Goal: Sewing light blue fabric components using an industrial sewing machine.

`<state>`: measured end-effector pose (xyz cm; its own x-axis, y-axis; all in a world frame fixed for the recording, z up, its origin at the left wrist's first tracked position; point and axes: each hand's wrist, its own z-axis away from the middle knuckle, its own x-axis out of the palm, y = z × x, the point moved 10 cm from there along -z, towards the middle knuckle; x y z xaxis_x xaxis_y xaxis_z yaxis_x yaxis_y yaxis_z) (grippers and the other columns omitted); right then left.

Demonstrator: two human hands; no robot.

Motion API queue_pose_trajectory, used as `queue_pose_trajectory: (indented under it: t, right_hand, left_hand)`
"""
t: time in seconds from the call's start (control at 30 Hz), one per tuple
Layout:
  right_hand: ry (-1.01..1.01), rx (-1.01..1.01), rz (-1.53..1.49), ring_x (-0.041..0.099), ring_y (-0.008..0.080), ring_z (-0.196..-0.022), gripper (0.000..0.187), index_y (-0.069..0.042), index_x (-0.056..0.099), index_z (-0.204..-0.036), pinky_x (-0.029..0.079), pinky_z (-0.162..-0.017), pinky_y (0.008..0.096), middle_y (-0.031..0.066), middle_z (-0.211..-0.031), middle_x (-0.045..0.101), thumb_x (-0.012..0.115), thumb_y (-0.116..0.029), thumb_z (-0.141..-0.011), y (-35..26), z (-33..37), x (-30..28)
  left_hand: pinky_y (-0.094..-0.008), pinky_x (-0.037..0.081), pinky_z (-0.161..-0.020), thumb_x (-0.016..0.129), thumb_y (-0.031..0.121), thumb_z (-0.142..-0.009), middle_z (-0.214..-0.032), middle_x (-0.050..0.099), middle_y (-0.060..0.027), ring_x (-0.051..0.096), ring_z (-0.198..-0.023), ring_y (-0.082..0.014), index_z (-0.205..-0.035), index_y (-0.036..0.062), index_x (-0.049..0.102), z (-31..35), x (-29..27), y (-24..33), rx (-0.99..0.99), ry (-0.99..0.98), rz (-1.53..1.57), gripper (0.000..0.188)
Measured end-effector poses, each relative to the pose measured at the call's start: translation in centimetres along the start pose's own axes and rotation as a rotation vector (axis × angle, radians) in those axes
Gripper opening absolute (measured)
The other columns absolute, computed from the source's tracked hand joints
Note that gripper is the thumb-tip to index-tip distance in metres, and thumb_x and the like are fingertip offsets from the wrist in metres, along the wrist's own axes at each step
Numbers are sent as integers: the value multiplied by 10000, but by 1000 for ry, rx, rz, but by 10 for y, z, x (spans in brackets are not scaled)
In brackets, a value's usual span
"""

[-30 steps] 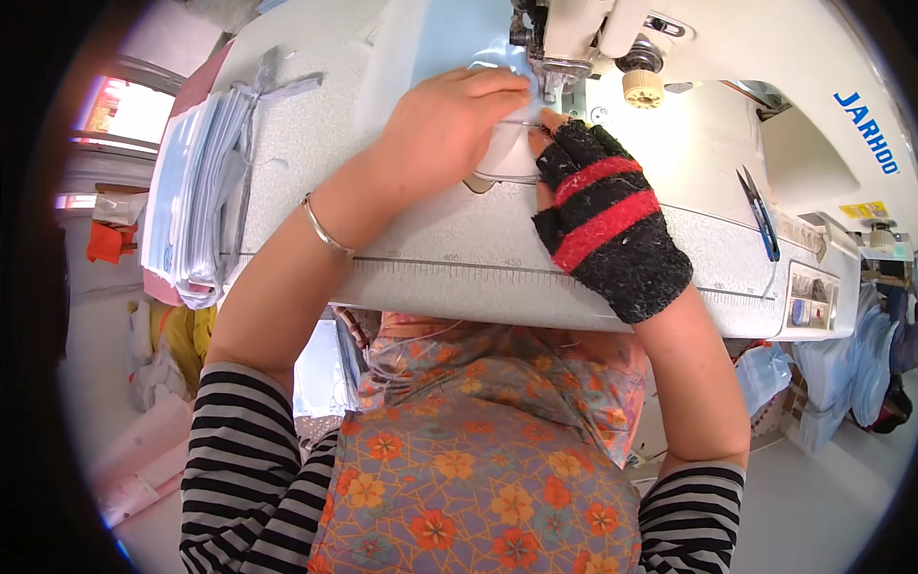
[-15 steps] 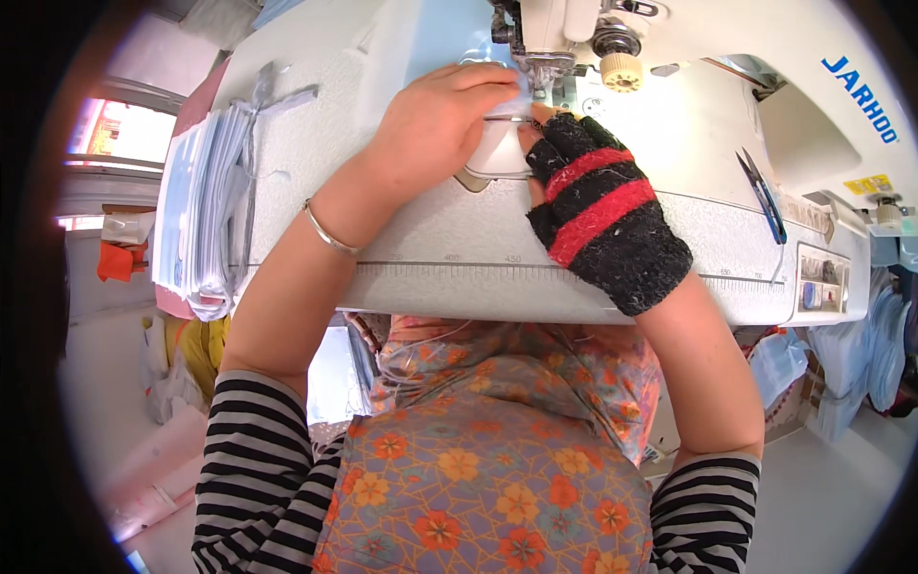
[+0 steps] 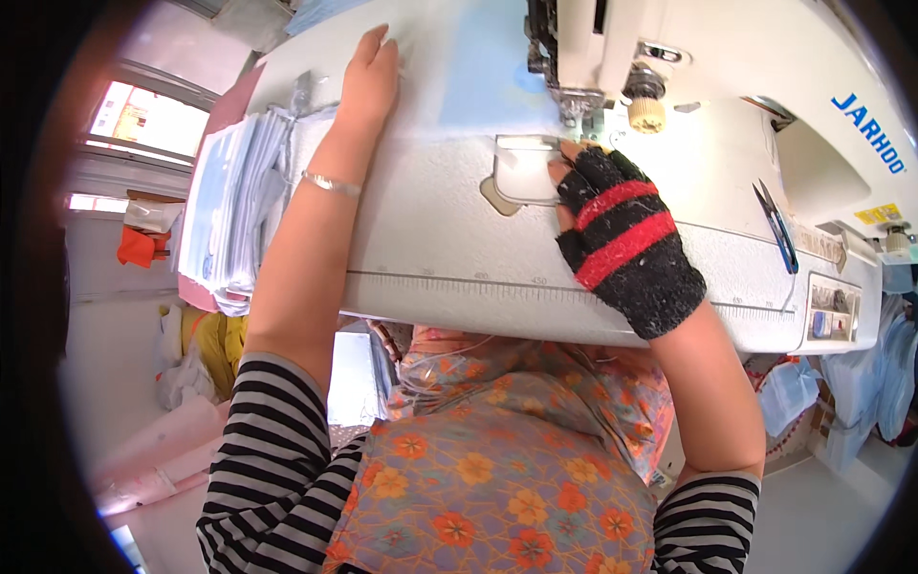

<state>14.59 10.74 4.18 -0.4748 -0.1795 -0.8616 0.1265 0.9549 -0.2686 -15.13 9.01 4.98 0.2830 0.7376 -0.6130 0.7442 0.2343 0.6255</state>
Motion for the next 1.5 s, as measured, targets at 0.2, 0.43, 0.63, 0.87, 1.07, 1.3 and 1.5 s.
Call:
queue_pose_trajectory:
  t: [0.2, 0.43, 0.63, 0.87, 1.07, 1.3, 1.5]
  right_hand:
    - [-8, 35, -36, 537, 401, -1213, 439, -21, 593, -1231, 421, -1067, 470, 212, -1305, 561, 613, -16, -793, 8, 4, 1]
    - [0, 23, -60, 542, 401, -1216, 462, -33, 600, -1227, 419, -1072, 478, 204, -1303, 570, 621, -2, -766, 3, 3, 2]
    - [-35, 42, -62, 526, 396, -1245, 496, -41, 598, -1244, 412, -1090, 477, 191, -1330, 558, 611, 22, -752, 4, 3, 3]
    - [-42, 38, -29, 521, 395, -1254, 500, -41, 596, -1256, 413, -1090, 477, 192, -1333, 558, 603, 23, -760, 4, 3, 4]
    - [-36, 53, -46, 521, 394, -1255, 475, -40, 601, -1256, 409, -1089, 478, 197, -1333, 560, 602, -2, -783, 7, 5, 0]
    - [-26, 43, -106, 528, 392, -1242, 449, -40, 619, -1235, 413, -1079, 477, 193, -1316, 570, 611, -12, -787, 2, 3, -2]
    - [35, 38, -86, 548, 393, -1210, 427, -44, 626, -1211, 436, -1053, 478, 181, -1292, 587, 607, -1, -787, 8, 7, -3]
  left_hand:
    - [-320, 372, -1072, 432, 14, -916, -1321, 613, -87, 498, -1264, -186, -1373, 39, 546, -4, 56, 22, -124, -649, 418, 471]
    - [-339, 459, -990, 481, 35, -905, -1296, 615, -74, 531, -1223, -189, -1375, 18, 513, -24, 17, -54, -539, -74, 528, 472]
    - [-301, 517, -840, 609, 121, -890, -1187, 648, -103, 636, -989, -197, -1288, 17, 582, -17, 20, -16, 57, -484, -267, 412]
    - [-387, 502, -921, 650, 283, -859, -1117, 673, -182, 645, -1020, -324, -1177, 28, 654, -7, 28, -2, 40, -588, -119, 407]
    - [-352, 526, -851, 636, 302, -896, -1064, 705, -134, 661, -1004, -230, -1180, 37, 652, -36, 60, 8, 291, -639, -148, 389]
    - [-440, 503, -905, 627, 81, -845, -1021, 691, -243, 634, -1040, -433, -1057, -33, 632, -202, -141, -36, 67, 462, -397, 241]
    - [-436, 526, -873, 648, 168, -880, -1195, 653, -169, 636, -1026, -350, -1223, 67, 626, -6, 38, 89, 784, -350, -274, 358]
